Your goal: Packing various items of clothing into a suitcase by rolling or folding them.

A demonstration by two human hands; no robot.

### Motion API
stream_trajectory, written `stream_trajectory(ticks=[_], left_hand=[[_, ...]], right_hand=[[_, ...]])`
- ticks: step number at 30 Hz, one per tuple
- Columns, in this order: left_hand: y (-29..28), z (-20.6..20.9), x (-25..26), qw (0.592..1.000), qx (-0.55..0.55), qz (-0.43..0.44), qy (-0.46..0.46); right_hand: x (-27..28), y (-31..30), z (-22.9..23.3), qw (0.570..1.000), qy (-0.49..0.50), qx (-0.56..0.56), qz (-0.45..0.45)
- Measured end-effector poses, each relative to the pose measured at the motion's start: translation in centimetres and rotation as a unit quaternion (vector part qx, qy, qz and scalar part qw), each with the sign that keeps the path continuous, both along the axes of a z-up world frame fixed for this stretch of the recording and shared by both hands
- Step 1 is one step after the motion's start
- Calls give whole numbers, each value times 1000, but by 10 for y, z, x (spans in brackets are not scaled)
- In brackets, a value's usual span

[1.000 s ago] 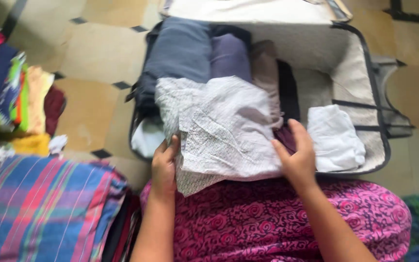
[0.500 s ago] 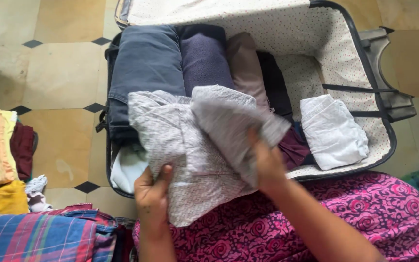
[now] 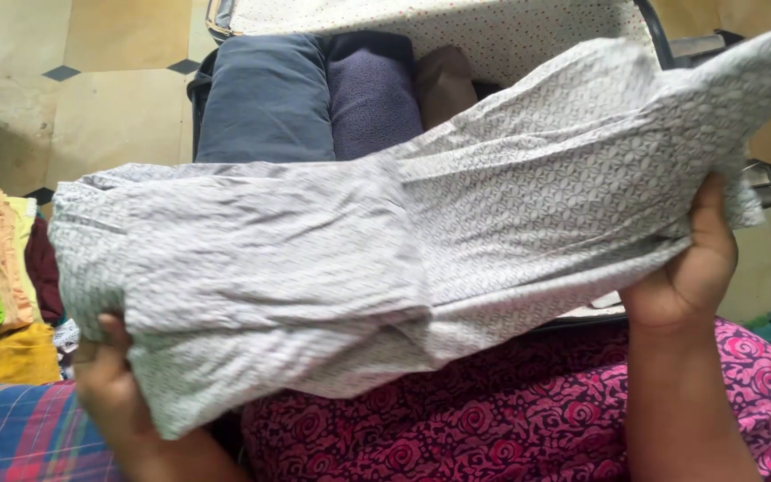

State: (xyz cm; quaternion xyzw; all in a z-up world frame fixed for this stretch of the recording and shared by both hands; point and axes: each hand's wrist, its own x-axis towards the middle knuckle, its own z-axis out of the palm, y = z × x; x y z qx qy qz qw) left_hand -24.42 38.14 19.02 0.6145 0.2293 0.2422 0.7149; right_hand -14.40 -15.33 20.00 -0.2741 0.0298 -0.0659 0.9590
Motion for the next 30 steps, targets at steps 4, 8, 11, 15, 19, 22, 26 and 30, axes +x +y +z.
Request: stream_trajectory(ticks=[4,8,11,15,19,22,26,30], left_hand=[[41,-37,5,976,197,-43,83],[9,-82,13,776,601,36,187],[-60,-34,14,758,621,77,185],[-94,-20,28,845,515,65,128],[-134,2,41,938,342,-2,59],[-164,18,52,969,238,-54,41],[-220,28,68,966,-156,-168,-119],[-341,26,80,941,28,-332,-65]], right_hand=[[1,4,-50,994,108,-18,21],[6,7,-94,970,232,-44,58],[7,14,-91,975,211,-42,50],[13,16,-90,980,193,-22,40],[13,19,-93,981,190,14,43],[12,18,-95,980,192,25,38],[14,20,-92,980,191,26,37],[11,10,-112,981,187,23,54]])
